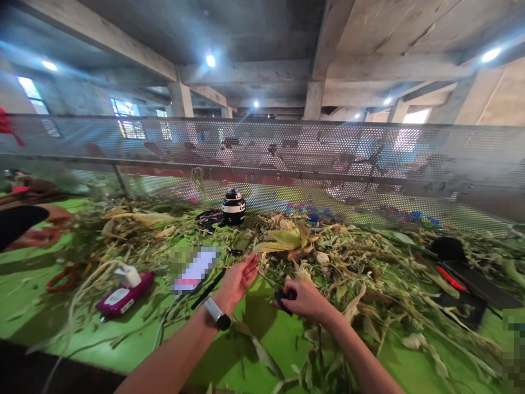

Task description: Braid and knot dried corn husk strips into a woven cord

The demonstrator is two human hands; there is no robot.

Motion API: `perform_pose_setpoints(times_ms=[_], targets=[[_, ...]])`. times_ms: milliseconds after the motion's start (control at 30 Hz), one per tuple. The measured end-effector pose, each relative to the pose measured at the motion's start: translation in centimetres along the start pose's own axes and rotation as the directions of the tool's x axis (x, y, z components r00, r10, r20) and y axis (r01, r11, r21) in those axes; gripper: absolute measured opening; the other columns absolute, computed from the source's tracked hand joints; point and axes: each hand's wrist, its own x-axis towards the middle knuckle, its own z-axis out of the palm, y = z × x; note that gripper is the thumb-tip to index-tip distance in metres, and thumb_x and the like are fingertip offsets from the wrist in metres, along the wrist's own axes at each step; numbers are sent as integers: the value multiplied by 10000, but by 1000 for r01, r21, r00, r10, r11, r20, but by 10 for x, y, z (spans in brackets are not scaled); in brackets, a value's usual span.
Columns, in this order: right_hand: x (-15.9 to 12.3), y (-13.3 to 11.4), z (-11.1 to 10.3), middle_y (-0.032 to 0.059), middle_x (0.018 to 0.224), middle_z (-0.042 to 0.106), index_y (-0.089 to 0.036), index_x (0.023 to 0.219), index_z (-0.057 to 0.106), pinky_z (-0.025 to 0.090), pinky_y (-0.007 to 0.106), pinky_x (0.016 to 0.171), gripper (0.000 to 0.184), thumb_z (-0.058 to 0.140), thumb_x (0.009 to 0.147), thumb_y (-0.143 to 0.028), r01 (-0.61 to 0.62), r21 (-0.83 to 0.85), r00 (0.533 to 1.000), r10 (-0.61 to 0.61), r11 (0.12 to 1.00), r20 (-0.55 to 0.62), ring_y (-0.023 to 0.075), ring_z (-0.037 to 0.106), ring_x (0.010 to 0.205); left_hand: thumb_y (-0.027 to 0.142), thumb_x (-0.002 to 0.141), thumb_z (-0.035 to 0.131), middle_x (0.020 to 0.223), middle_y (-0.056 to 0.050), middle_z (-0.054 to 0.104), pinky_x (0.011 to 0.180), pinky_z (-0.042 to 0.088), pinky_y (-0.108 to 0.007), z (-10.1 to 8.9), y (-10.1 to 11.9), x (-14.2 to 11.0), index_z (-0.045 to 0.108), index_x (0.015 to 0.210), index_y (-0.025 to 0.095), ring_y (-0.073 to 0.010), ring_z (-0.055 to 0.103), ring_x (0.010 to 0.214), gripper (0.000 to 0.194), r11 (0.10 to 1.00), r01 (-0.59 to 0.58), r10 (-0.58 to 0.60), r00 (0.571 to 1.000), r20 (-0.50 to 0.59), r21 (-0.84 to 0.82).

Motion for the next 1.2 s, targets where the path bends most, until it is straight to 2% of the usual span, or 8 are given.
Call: perform_pose_setpoints(times_ms=[133, 433, 600, 900, 1033, 1200], targets=[[1, 2, 2, -23, 565, 462, -184, 609, 440, 299, 213, 469, 376, 603, 723, -503, -2, 14, 1000, 2, 1000, 3, 104, 405, 534, 54, 835, 553, 587, -45, 674, 544, 489, -142, 0, 0, -1, 626, 639, 105, -72, 624, 502, 215, 1000, 5, -5, 1000, 10, -3], [0, 0, 2, -27, 561, 449, -181, 601, 431, 295, 213, 464, 422, 622, 707, -542, -1, 65, 1000, 1, 998, 6, 100, 387, 528, 57, 824, 571, 591, -43, 670, 595, 503, -153, -1, -1, 0, 627, 617, 110, -73, 621, 509, 221, 1000, 1, 0, 1000, 5, -18], [0, -3, 1, -30, 550, 464, -182, 603, 438, 327, 209, 457, 441, 653, 680, -559, -48, 125, 998, 44, 991, 37, 102, 422, 519, 55, 836, 551, 591, -40, 672, 617, 512, -155, 0, 0, 0, 632, 621, 111, -71, 621, 519, 236, 1000, 5, -5, 1000, 4, -19], [0, -1, 3, -28, 558, 476, -186, 608, 439, 339, 207, 453, 431, 652, 675, -554, -43, 160, 999, 39, 986, 31, 103, 436, 518, 54, 847, 530, 594, -39, 671, 613, 509, -153, 1, 0, -2, 634, 625, 116, -72, 622, 536, 253, 1000, -6, 7, 1000, 12, -16], [1, 0, 3, -34, 559, 451, -186, 612, 438, 309, 207, 460, 407, 628, 695, -536, -30, 131, 999, 29, 991, 16, 98, 402, 523, 59, 839, 548, 609, -37, 674, 586, 497, -149, 0, 0, -1, 635, 636, 113, -67, 616, 521, 228, 1000, -8, 8, 1000, 7, -16], [0, -1, -2, -49, 554, 396, -187, 591, 399, 256, 212, 486, 375, 603, 720, -474, 14, 10, 999, -13, 1000, -31, 90, 339, 538, 84, 847, 551, 617, -44, 680, 568, 491, -142, 1, 1, -2, 635, 644, 112, -69, 623, 531, 221, 1000, -5, 5, 1000, 13, -5]])
